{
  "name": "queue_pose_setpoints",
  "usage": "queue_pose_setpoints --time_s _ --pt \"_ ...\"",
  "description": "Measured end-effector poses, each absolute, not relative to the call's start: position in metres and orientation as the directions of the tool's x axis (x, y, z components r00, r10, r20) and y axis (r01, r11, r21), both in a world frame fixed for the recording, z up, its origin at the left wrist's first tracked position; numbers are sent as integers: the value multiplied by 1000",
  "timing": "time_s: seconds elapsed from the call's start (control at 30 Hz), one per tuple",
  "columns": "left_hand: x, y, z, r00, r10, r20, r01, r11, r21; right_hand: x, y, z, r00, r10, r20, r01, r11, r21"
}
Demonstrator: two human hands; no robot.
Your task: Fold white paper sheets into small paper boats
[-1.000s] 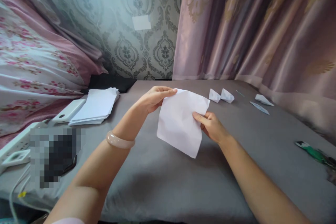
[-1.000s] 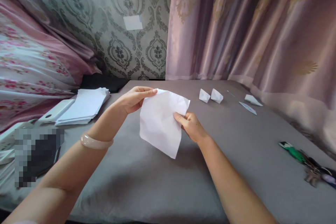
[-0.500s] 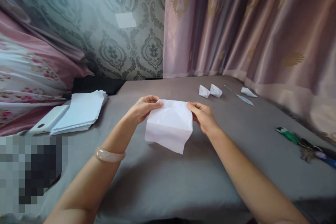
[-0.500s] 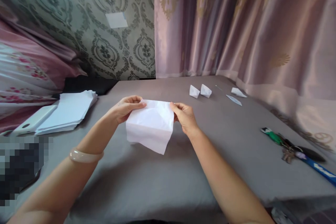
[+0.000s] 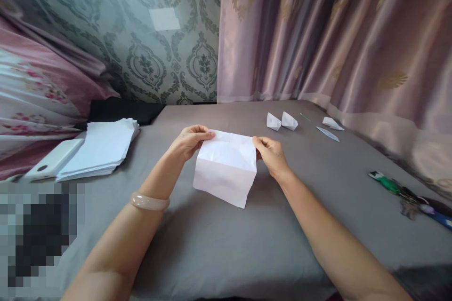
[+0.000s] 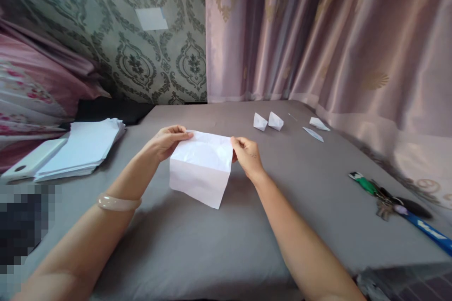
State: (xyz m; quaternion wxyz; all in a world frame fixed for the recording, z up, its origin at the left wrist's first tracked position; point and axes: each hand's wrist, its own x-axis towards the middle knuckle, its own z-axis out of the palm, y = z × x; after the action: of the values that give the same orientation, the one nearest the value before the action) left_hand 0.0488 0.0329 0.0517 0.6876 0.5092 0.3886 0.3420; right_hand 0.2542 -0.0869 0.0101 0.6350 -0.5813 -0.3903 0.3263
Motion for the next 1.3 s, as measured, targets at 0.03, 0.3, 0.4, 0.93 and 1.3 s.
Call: queue_pose_setpoints --time_s 0.03,0.3,0.4,0.93,1.3 --pt "49 34 51 444 879 -172 -92 236 967 254 -87 10 491 860 139 60 125 -990" --pt "56 34 42 367 930 -25 -130 79 988 256 -81 10 538 838 89 -76 154 -985" --pt "59 36 38 301 952 61 -151 -15 988 255 -84 13 305 949 -76 -251 3 -968" --pt "52 48 39 214 977 -16 -258 72 964 245 -93 20 59 968 -243 -171 -230 -958" --pt "52 48 35 402 915 -23 -267 141 953 248 -93 21 94 975 -201 -230 -175 -957"
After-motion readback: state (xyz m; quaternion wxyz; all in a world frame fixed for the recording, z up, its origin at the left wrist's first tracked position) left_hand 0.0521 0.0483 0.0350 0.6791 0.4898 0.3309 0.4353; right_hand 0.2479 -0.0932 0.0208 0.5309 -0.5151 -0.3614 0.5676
